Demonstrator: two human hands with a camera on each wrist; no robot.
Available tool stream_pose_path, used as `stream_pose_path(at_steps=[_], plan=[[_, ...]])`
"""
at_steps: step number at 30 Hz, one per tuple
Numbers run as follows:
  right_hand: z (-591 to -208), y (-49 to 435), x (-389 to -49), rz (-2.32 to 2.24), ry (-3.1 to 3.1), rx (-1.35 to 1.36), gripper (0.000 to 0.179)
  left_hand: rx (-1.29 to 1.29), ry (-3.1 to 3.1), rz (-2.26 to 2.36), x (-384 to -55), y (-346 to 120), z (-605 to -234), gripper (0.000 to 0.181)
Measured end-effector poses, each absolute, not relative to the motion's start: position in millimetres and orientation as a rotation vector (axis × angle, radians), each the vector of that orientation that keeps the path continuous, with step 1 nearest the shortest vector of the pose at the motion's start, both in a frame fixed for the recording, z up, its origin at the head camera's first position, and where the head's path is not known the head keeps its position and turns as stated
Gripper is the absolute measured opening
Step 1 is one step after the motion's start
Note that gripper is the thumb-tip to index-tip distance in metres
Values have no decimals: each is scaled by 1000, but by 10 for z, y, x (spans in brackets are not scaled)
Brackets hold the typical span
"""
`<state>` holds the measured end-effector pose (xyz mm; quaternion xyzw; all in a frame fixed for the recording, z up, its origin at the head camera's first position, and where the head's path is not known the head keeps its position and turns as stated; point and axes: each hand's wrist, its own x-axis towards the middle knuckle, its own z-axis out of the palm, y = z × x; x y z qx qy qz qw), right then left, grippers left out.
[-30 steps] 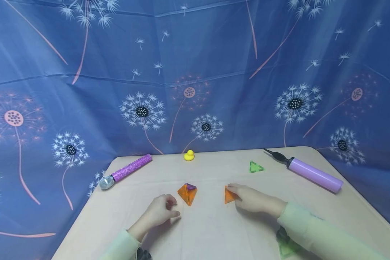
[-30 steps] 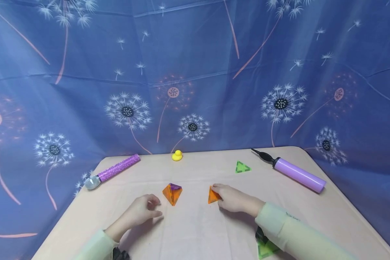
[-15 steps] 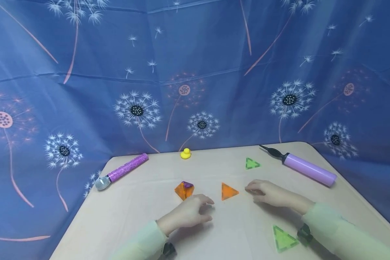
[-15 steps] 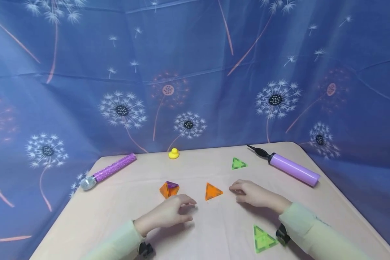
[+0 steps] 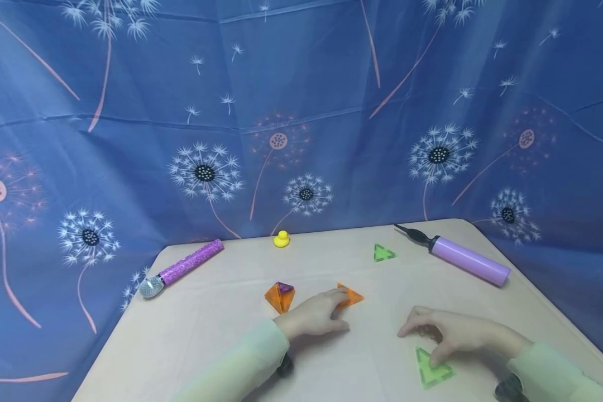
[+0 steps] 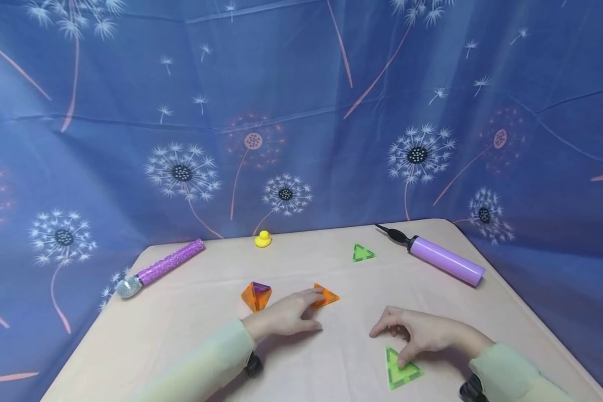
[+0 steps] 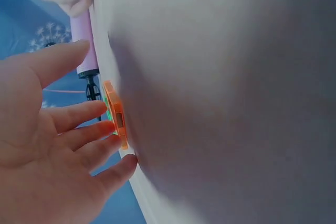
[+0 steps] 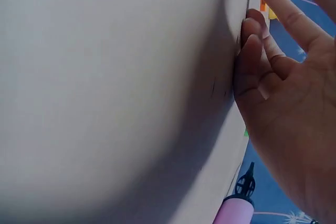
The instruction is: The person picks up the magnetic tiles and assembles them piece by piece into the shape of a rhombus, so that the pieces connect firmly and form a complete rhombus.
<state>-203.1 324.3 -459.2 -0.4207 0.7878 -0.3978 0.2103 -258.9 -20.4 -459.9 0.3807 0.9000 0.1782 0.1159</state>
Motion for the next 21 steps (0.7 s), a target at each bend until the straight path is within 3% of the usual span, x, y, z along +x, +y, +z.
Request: stream_pose_path(at_steps=[6, 14, 21], plan=[[-4595, 3231, -1893, -1060, 2226, -1243, 63, 1103, 2625, 474, -2554, -216, -4594, 65], [-4623, 3185, -1865, -1019, 2420, -1253, 52, 1047, 2593, 495, -2451, -297, -4522, 67], [-4657, 3142, -1924, -1143, 2434, -1086, 48, 1001, 2572, 495, -2335, -349, -4499, 67]])
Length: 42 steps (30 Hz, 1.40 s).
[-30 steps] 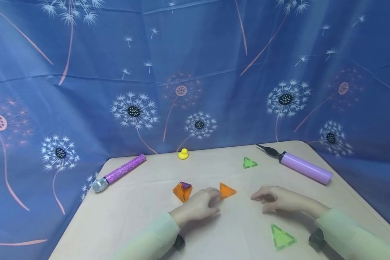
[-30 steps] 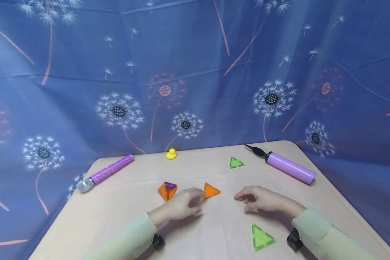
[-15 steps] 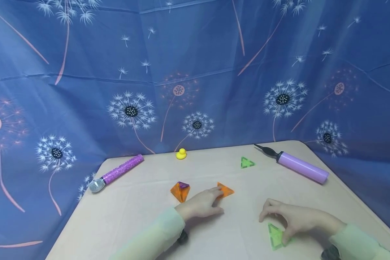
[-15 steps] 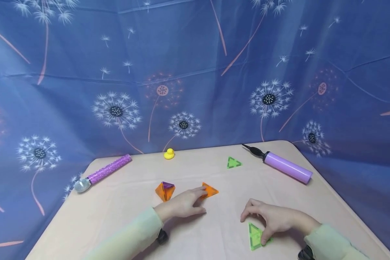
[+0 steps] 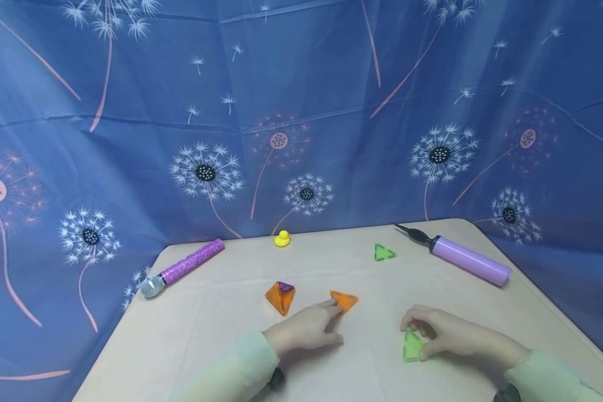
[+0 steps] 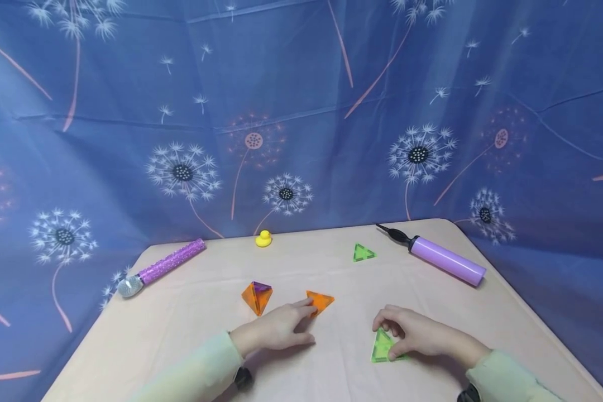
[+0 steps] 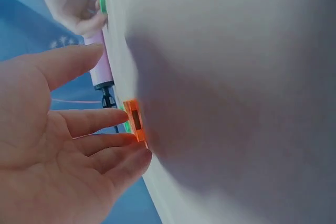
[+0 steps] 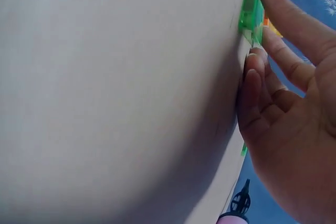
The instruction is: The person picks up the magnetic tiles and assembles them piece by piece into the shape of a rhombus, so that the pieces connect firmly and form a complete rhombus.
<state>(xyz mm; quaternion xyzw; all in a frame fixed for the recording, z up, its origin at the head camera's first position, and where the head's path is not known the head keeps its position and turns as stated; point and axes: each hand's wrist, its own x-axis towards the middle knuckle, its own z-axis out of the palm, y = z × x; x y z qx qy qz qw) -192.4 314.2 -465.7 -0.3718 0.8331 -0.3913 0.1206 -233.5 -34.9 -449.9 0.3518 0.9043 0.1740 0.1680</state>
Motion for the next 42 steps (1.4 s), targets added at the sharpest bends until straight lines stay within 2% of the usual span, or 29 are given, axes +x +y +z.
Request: stream_pose_path(at_steps=[7, 16, 24, 30, 42], plan=[[-4678, 3140, -1914, -1165, 2463, -989, 64, 1082, 2610, 442, -2357, -377, -4492, 67], [-4675, 3053, -2003, -1100, 2581, -908, 61, 1142, 2574, 431, -2409, -412, -4519, 67], [-4650, 2787, -2276, -956, 2819, -719, 62, 1223, 2540, 451, -2383, -453, -4540, 62], [-4647, 2552, -2559, -980, 2873, -558, 66, 1303, 2558, 382, -2311, -482, -4531, 65], [-4633, 2211, -2935, -1114, 2836, -529, 65, 1348, 2639, 287, -2291, -466, -4589, 65]])
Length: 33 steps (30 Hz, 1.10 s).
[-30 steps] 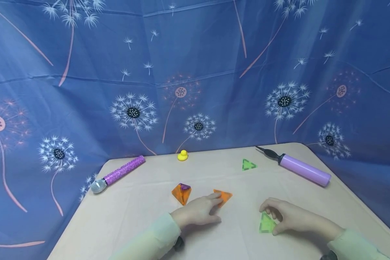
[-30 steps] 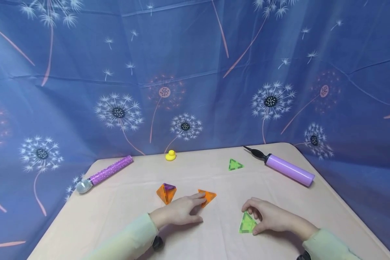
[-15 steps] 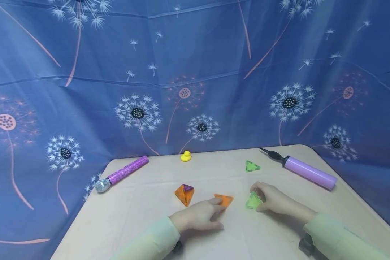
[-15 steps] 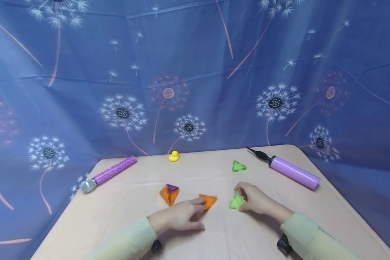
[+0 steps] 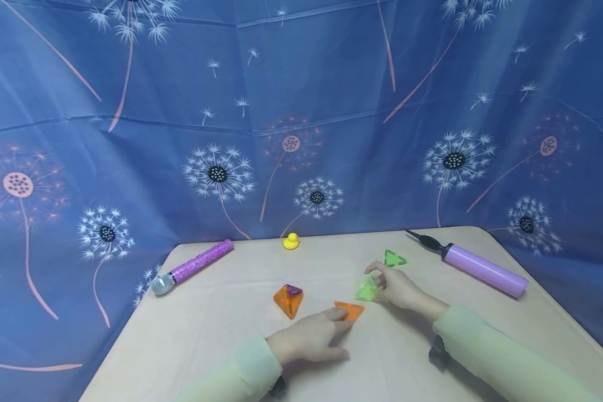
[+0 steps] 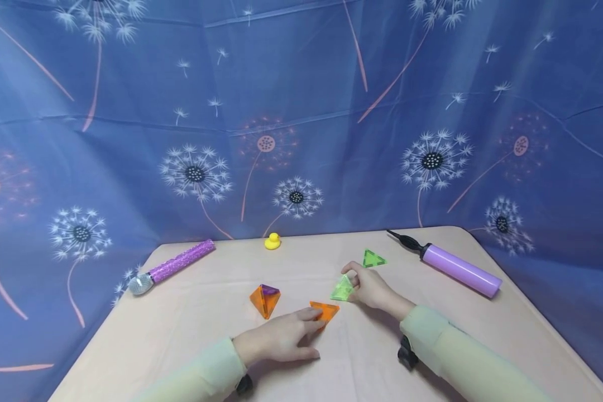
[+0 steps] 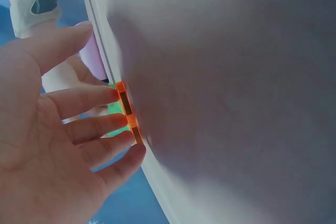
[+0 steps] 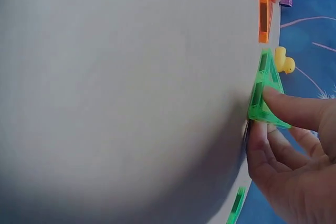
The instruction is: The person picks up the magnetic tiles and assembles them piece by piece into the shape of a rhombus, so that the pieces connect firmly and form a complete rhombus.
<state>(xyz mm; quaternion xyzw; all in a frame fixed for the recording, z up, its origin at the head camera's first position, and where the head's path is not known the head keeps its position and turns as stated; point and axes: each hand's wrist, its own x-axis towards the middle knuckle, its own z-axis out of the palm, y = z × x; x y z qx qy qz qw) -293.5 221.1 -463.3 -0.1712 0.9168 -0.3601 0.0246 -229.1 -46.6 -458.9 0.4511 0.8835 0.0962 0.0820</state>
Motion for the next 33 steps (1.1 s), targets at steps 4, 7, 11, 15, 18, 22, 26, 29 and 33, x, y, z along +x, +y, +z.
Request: stream_pose_path(at_steps=[4, 7, 11, 15, 18, 22, 26, 29, 33], plan=[[-4646, 2082, -2979, -1194, 2818, -471, 61, 1339, 2655, 247, -2287, -450, -4580, 65], [-4650, 1999, -3012, -1183, 2816, -406, 46, 1325, 2656, 213, -2288, -421, -4571, 66], [-4661, 1925, -3054, -1165, 2790, -384, 31, 1303, 2647, 199, -2310, -384, -4562, 67], [-4657, 1858, -3068, -1182, 2770, -473, 28, 1279, 2648, 208, -2333, -364, -4549, 68], [-4657, 1825, -3066, -1186, 2766, -500, 27, 1257, 2647, 212, -2342, -355, -4545, 68], [-4663, 1813, -3063, -1170, 2764, -515, 26, 1237, 2650, 204, -2341, -353, -4533, 68], [-4667, 1830, -3047, -1112, 2772, -629, 22, 1226, 2654, 197, -2340, -351, -4517, 68], [-4672, 1838, -3040, -1071, 2777, -682, 20, 1216, 2658, 192, -2348, -344, -4504, 68], [-4671, 1846, -3032, -1054, 2777, -679, 17, 1202, 2660, 176, -2357, -330, -4497, 69]])
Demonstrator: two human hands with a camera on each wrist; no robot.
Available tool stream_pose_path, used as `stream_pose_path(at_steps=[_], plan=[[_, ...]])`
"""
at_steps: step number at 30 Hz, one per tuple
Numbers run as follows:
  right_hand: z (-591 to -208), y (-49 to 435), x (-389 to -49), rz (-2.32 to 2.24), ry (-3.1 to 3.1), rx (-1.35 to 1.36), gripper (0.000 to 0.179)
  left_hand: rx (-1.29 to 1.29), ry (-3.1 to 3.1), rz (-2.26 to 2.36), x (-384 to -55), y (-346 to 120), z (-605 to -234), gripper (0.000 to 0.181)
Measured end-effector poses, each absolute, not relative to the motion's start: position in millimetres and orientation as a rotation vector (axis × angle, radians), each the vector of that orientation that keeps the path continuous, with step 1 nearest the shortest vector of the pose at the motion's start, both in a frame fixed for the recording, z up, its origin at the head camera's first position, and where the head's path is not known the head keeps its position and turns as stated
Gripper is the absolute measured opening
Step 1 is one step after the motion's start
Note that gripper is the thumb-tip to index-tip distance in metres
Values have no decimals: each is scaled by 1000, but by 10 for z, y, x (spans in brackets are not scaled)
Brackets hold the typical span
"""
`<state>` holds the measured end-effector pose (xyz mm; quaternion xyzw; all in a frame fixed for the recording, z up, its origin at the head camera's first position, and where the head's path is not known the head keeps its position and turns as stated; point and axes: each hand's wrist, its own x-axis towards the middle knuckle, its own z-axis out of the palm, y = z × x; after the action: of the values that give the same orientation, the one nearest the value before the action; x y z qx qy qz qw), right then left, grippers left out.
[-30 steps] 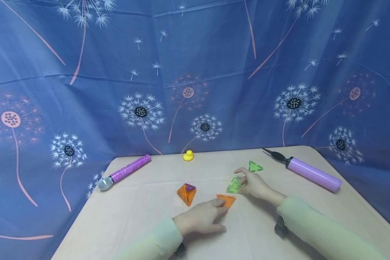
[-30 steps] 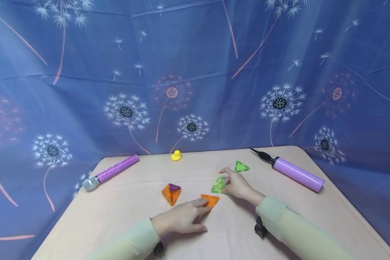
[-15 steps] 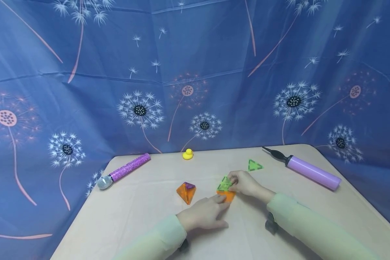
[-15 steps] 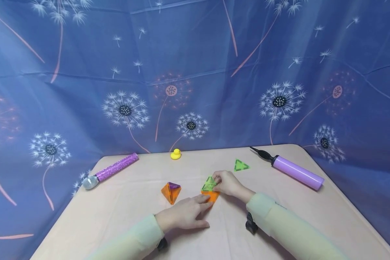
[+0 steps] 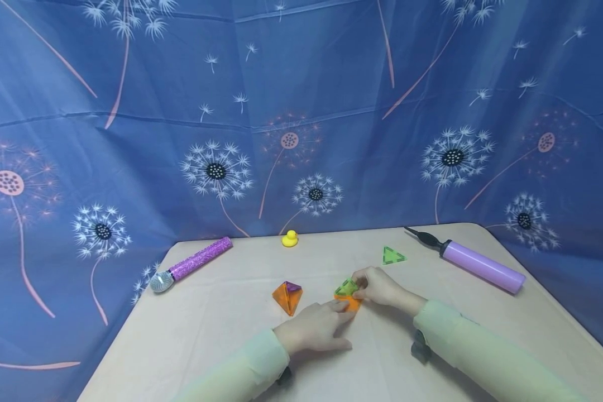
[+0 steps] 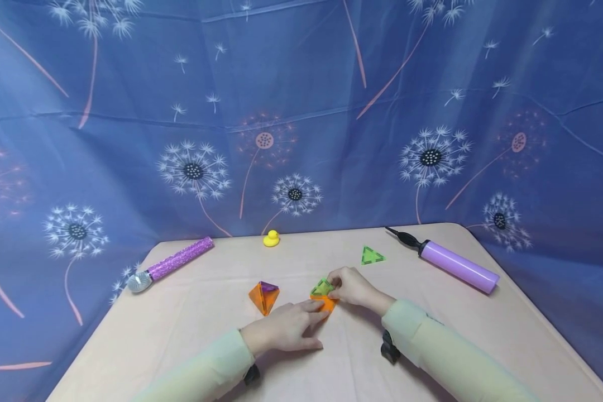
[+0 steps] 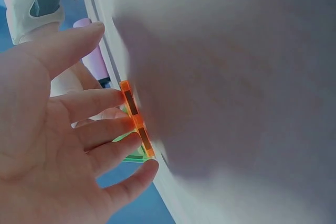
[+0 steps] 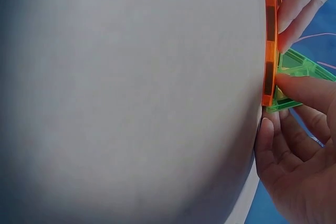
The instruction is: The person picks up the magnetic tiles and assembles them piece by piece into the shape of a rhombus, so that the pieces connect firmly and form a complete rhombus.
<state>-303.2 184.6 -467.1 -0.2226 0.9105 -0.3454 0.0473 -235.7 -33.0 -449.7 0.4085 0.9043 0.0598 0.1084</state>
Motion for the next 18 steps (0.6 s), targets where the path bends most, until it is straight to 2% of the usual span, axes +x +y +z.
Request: stream_pose_path(at_steps=[5, 12, 18], plan=[[-4660, 1853, -3043, -1044, 2770, -666, 17, 1176, 2669, 149, -2352, -318, -4507, 71], [-4648, 1984, -3108, -1036, 2742, -678, 42, 1116, 2695, 112, -2353, -285, -4516, 74], [-4663, 2221, -3251, -900, 2969, -633, 31, 1095, 2702, 105, -2370, -292, -4513, 74]])
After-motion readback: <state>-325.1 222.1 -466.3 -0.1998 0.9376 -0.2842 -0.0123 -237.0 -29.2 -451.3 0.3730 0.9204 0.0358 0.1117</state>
